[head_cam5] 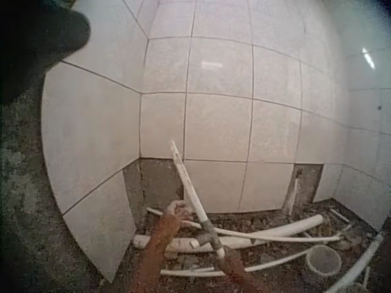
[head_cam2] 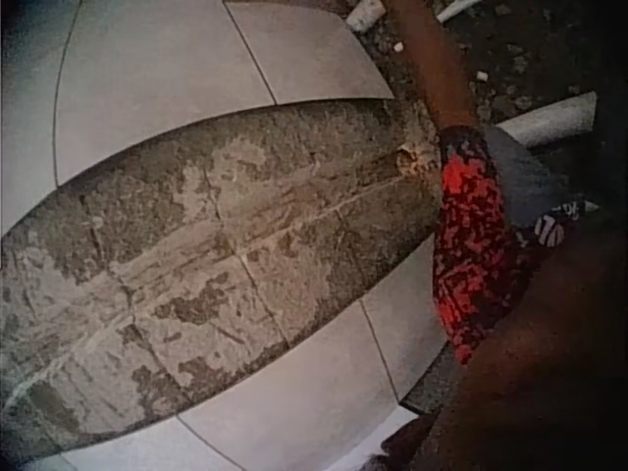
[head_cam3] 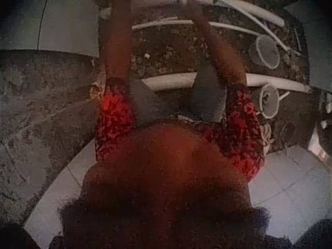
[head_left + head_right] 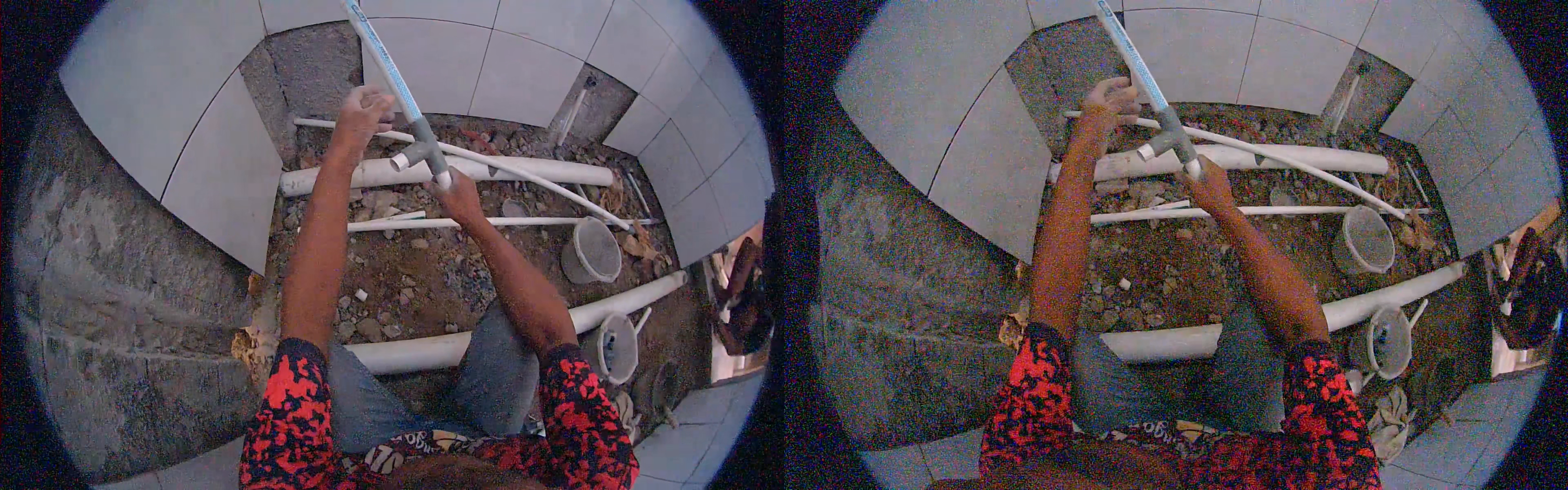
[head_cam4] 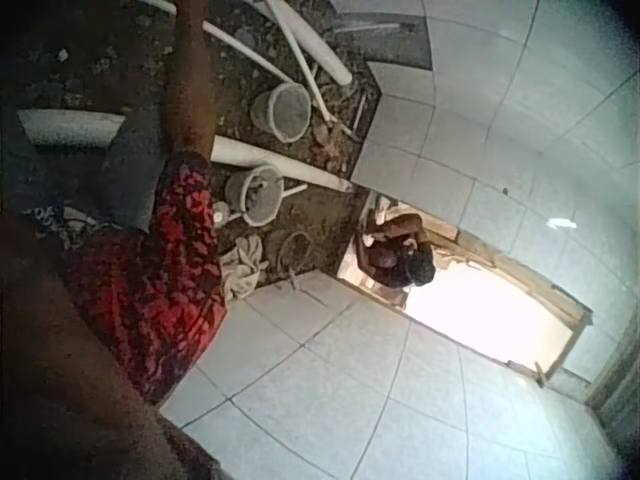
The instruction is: The person is connecting PVC pipes using a tee connector and heat in a bathroom renovation area.
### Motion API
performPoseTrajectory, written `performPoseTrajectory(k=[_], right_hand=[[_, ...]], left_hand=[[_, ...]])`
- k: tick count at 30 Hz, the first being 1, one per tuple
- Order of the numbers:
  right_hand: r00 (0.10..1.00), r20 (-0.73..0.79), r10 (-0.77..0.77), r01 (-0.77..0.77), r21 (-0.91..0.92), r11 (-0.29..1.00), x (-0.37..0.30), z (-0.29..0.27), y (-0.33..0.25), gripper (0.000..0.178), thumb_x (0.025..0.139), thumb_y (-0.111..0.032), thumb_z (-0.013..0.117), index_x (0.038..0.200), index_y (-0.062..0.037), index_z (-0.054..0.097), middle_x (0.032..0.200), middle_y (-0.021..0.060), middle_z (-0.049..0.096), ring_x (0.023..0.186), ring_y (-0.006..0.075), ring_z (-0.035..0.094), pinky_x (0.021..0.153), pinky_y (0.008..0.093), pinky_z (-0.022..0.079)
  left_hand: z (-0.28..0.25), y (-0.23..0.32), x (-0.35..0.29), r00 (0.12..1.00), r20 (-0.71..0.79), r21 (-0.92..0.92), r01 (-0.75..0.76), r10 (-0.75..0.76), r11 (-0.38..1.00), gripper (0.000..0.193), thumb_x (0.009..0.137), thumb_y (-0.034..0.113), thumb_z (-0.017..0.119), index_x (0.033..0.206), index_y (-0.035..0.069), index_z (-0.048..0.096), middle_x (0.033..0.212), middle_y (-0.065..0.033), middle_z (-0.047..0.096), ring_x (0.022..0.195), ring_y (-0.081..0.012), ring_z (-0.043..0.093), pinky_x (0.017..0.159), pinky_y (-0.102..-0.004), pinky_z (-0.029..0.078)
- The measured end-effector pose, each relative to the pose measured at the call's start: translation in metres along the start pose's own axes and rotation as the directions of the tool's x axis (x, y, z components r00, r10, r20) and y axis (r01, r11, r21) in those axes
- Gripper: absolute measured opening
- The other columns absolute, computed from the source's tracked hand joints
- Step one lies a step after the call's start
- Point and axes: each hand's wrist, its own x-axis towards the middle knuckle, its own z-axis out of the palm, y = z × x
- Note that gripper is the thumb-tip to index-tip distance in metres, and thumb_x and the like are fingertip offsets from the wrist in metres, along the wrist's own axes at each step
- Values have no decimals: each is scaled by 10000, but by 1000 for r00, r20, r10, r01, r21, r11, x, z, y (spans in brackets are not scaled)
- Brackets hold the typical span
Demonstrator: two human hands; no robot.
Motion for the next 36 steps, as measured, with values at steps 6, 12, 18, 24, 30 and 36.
performPoseTrajectory(k=[6,12,18,24,30,36], right_hand=[[1000,-4,16,-16,92,996,-3,-5,-14,365,769,-307,673,963,-14,571,793,165,627,711,296,615,660,401,481],[1000,16,-11,9,138,990,-9,-8,-29,418,763,-348,678,941,10,558,808,169,610,715,286,587,679,402,454],[998,54,-36,28,142,989,-18,-22,-54,395,792,-332,662,958,3,537,766,94,589,683,184,557,640,354,446],[988,151,3,-59,366,929,-26,-31,-77,371,800,-326,657,959,-19,524,738,28,553,650,118,516,589,286,417],[958,287,24,-155,444,883,-24,-37,-72,304,826,-303,637,933,-38,536,705,45,588,566,122,553,526,276,459],[917,397,32,-302,642,704,-26,-29,-75,306,801,-274,658,937,-43,509,712,24,542,550,107,512,482,259,423]], left_hand=[[13,1,-8,987,161,-66,37,-26,997,678,785,272,682,1288,-49,361,1061,-160,580,899,-211,605,703,-316,520],[17,7,-17,979,202,63,5,-18,998,638,781,310,689,1223,-64,421,1009,-158,599,940,-245,590,809,-360,486],[29,12,-16,941,338,1,34,-32,999,539,830,312,634,1180,-38,420,963,-149,607,885,-243,611,756,-366,510],[43,25,-22,928,373,-345,132,7,929,476,839,301,622,1141,-11,426,864,-125,605,748,-214,634,638,-341,537],[59,27,-23,948,318,-445,136,14,885,392,822,245,643,1084,22,453,735,-69,560,630,-180,609,547,-303,522],[64,40,-30,965,263,-470,138,-11,872,364,804,173,653,1075,27,459,693,-37,530,531,-131,551,459,-254,464]])
